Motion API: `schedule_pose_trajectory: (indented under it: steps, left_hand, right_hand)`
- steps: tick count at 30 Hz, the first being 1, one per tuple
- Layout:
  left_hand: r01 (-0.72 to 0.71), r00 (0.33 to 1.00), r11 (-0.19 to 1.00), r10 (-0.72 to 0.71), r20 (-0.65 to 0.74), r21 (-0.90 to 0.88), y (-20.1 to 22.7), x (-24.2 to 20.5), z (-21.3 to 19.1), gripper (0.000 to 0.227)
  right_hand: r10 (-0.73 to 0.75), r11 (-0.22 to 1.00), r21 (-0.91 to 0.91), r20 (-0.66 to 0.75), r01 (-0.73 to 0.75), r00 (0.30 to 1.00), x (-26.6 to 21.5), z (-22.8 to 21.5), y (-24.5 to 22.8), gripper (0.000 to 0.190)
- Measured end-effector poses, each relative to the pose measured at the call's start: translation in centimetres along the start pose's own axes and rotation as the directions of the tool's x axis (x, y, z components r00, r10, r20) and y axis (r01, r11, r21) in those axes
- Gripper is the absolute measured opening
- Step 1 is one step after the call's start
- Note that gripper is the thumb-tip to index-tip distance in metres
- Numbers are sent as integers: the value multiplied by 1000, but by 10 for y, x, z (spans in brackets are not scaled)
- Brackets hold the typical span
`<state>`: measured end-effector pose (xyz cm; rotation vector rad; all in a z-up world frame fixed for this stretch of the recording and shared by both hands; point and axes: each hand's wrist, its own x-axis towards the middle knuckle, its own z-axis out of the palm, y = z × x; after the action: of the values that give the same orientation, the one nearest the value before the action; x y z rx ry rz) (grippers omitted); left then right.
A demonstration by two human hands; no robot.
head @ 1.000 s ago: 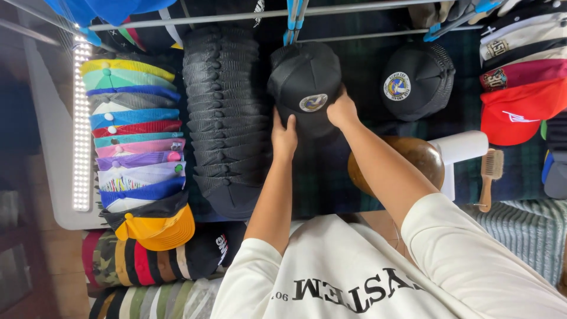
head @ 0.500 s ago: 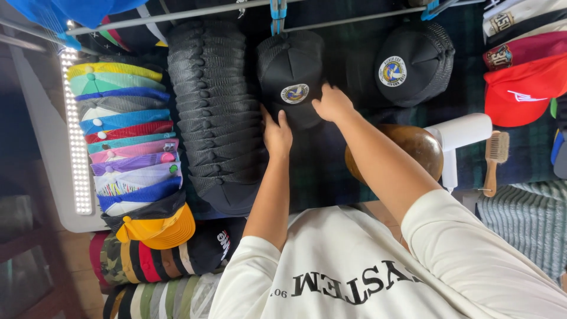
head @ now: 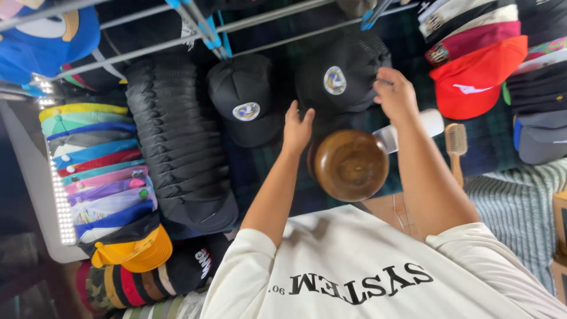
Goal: Cleaning and restoring various baseball caps using a hand brush and a hair dryer.
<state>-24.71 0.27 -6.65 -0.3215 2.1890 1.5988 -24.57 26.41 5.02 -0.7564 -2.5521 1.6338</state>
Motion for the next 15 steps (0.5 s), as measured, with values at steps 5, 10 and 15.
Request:
schedule_pose_trajectory:
  steps: [5,10,15]
  left_hand:
    - [208,972,949,-229,-61,-238,35,40,7,88]
    - [146,926,940,-239,-291,-308,52,20,8,46]
    - [-117,954,651,-136,-267,-750,154,-113,-10,19]
  right_hand:
    - [-4,1000,13,106,3,994,12,7,26,49]
    - [73,991,88,301,-104,951,3,-9,12,55]
    - [-126,704,709,169,-32,978,6,-55,16,41]
